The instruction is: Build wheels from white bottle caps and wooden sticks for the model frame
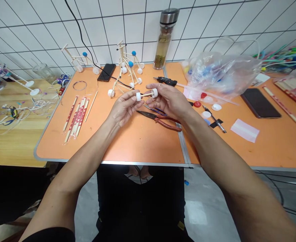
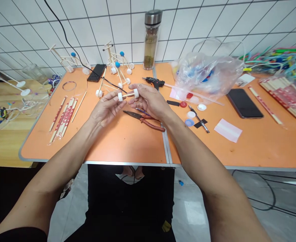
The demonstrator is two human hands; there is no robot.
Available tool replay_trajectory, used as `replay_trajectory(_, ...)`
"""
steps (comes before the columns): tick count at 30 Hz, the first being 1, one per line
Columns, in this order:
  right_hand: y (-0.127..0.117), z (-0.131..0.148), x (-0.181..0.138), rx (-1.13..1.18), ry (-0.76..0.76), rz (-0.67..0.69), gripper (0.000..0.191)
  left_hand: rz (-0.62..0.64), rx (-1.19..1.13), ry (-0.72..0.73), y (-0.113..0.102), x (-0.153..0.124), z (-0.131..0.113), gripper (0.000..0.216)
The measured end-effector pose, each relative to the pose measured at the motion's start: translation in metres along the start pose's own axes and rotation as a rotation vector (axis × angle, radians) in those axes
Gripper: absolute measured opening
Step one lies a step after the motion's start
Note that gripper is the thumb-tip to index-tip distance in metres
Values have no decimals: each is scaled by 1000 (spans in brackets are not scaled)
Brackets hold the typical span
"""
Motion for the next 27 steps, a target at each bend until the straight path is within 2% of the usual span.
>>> replay_trajectory(6, -9, 4, -2, -105, -96, 11, 51, 16, 43, 36, 0, 0, -7, 27)
replay_trajectory(13, -18, 16, -5, -184, -131, -48, 53, 97, 225, 152, 15, -4, -30, 63)
replay_trajectory(22, -14, 24, -6, -244, -237, -19, 63, 58, 313, 310, 13, -6, -42, 52)
replay_trajectory(27, -15, 20, -3, -308, -288, 28, 65, 68, 330, 397, 16, -8, -48, 53)
Point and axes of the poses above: each hand's wrist, its own x-axis towards the middle knuckle, its own y-axis out of the palm, z = x × y, the point moved 10 cm from there along x, towards the middle knuckle, and after that the axes turned 4 degrees about y, right-handed, at the moved point
